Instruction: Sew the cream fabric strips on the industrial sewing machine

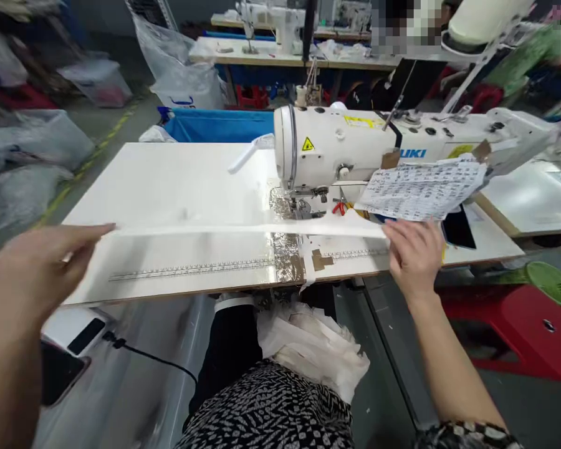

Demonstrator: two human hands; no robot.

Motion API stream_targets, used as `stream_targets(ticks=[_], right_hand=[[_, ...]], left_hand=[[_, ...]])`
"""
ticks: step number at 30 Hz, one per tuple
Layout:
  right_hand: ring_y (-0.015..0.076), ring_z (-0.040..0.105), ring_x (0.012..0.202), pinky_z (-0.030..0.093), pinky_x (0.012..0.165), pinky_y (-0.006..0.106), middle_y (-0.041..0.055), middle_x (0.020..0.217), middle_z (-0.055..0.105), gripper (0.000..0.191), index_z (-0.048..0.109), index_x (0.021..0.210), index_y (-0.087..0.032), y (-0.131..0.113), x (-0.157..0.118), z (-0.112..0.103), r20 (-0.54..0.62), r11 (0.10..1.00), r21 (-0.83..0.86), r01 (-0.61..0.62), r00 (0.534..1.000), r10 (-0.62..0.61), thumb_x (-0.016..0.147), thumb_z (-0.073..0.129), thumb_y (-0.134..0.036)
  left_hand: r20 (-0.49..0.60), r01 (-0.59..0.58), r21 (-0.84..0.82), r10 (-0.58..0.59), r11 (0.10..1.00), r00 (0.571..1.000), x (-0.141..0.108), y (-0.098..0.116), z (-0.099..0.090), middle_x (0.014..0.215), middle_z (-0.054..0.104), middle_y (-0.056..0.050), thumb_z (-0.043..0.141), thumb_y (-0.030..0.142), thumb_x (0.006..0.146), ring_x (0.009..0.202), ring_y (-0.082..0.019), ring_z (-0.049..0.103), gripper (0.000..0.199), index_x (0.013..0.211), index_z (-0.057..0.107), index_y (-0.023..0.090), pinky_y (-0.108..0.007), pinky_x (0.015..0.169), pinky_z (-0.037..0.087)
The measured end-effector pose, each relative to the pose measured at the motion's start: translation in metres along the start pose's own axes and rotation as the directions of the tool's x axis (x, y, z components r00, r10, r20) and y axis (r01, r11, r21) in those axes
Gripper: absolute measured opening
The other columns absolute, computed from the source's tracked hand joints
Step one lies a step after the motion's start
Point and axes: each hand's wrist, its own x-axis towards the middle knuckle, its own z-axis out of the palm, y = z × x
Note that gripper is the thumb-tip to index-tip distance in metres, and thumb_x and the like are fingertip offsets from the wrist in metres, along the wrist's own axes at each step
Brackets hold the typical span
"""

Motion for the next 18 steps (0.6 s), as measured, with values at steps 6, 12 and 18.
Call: stream_targets(ticks=[6,12,18], right_hand=[[0.0282,0.055,0.135,0.030,0.119,0.057,0.0118,0.130,0.070,0.043,0.062,0.129,-0.019,-0.034,-0.041,0.021,0.224,0.990,0.135,0.039,0.972,-0.069,0.093,0.044,-0.005],[0.0374,0.048,0.141,0.034,0.114,0.065,0.0178,0.143,0.060,0.052,0.041,0.153,-0.019,-0.074,-0.052,0.016,0.222,0.978,0.156,-0.137,0.970,0.100,0.101,0.039,-0.019],[0.0419,0.066,0.114,0.053,0.091,0.061,0.0184,0.125,0.066,0.062,0.029,0.161,-0.031,-0.072,-0.061,0.031,0.119,0.965,0.260,-0.036,0.993,0.005,0.101,0.042,-0.026]], left_hand=[[0.170,0.138,0.061,-0.147,0.989,0.974,-0.069,0.016,0.045,0.134,0.067,-0.018,0.028,0.026,0.102,0.130,-0.037,0.057,0.048,0.123,0.068,0.011,-0.070,0.109,0.037],[0.042,0.302,0.052,-0.304,0.952,0.952,-0.098,0.089,0.053,0.152,0.048,-0.024,0.033,0.030,0.105,0.147,-0.041,0.036,0.048,0.144,0.053,0.008,-0.068,0.117,0.029],[0.028,0.362,0.149,-0.369,0.920,0.929,-0.096,0.105,0.079,0.152,0.051,-0.017,0.033,0.037,0.107,0.144,-0.039,0.042,0.050,0.149,0.048,0.014,-0.070,0.116,0.031]])
